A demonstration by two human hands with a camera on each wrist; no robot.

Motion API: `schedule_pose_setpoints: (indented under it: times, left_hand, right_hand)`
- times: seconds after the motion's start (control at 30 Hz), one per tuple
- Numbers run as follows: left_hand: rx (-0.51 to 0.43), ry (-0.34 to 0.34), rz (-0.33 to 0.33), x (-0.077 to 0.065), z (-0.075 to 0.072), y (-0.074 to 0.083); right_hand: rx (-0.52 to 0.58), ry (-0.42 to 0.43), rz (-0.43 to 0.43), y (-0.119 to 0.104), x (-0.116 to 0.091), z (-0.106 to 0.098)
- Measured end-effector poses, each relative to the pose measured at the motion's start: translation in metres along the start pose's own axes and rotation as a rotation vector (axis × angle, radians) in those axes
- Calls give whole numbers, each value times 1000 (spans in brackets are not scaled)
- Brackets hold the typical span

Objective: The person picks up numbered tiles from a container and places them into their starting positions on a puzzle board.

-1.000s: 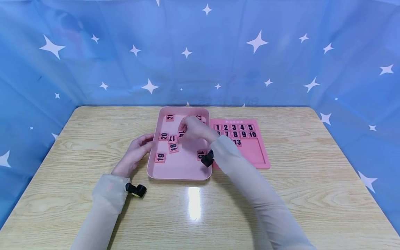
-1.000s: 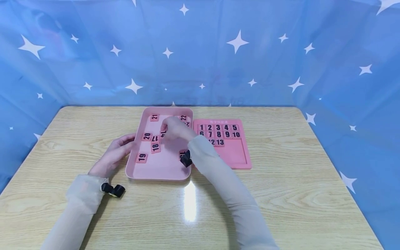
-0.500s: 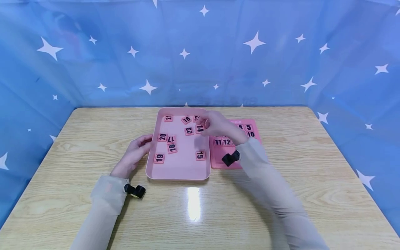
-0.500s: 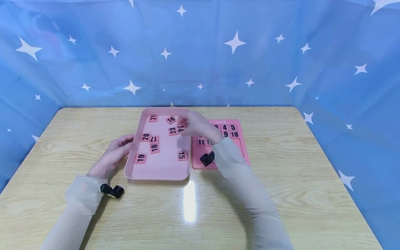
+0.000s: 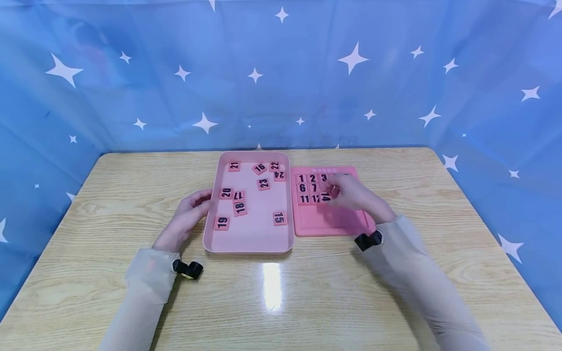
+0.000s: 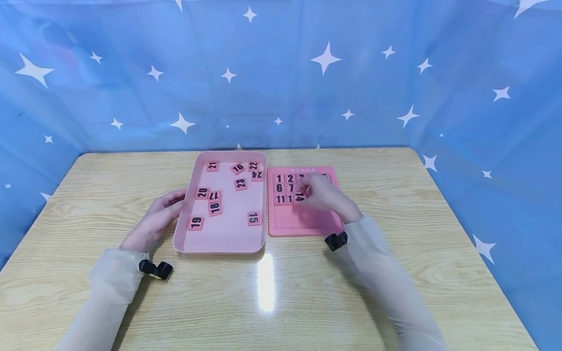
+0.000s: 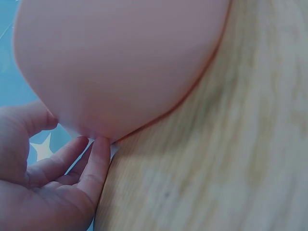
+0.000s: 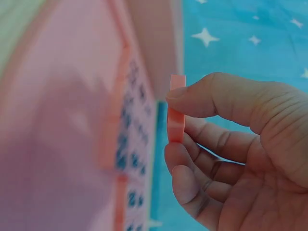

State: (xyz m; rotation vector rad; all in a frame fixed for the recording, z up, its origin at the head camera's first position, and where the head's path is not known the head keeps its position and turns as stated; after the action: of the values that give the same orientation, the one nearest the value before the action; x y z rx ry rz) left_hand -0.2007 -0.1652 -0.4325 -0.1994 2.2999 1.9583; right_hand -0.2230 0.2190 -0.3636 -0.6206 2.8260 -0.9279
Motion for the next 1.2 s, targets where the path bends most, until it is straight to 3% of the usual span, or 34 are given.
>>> schedule_pose_setpoints:
  times: [0.27,0.53,0.73,1.03,1.2]
  left_hand:
    - [-7,-3,10,1,-1,-2]
    - [-15,-8,23,-1,-1,-4]
    - [-20,-8,20,-1,-1,-4]
    - [-11,-15,10,2,-2,-5]
    - [-14,-16,9,3,-1,-4]
  right_hand:
    - [-2,-17,25,28,-23,1]
    - [-55,-32,62,39,-30,4]
    - [-30,-24,65,40,-32,6]
    - [-29,61,278,36,-36,8]
    - [-69,61,296,36,-35,8]
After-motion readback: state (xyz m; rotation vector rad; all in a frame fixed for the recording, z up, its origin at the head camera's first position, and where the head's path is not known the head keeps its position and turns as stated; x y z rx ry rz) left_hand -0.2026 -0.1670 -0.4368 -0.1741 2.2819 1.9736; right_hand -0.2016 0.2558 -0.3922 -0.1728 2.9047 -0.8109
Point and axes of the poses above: each hand's wrist, its own x-axis towards the middle knuckle, its own z-axis out of the palm, y = z × x, the point moved 1 cm from there along x, towards the middle knuckle, and after that the axes turned 8 degrees about y, right-handed, at the moved point
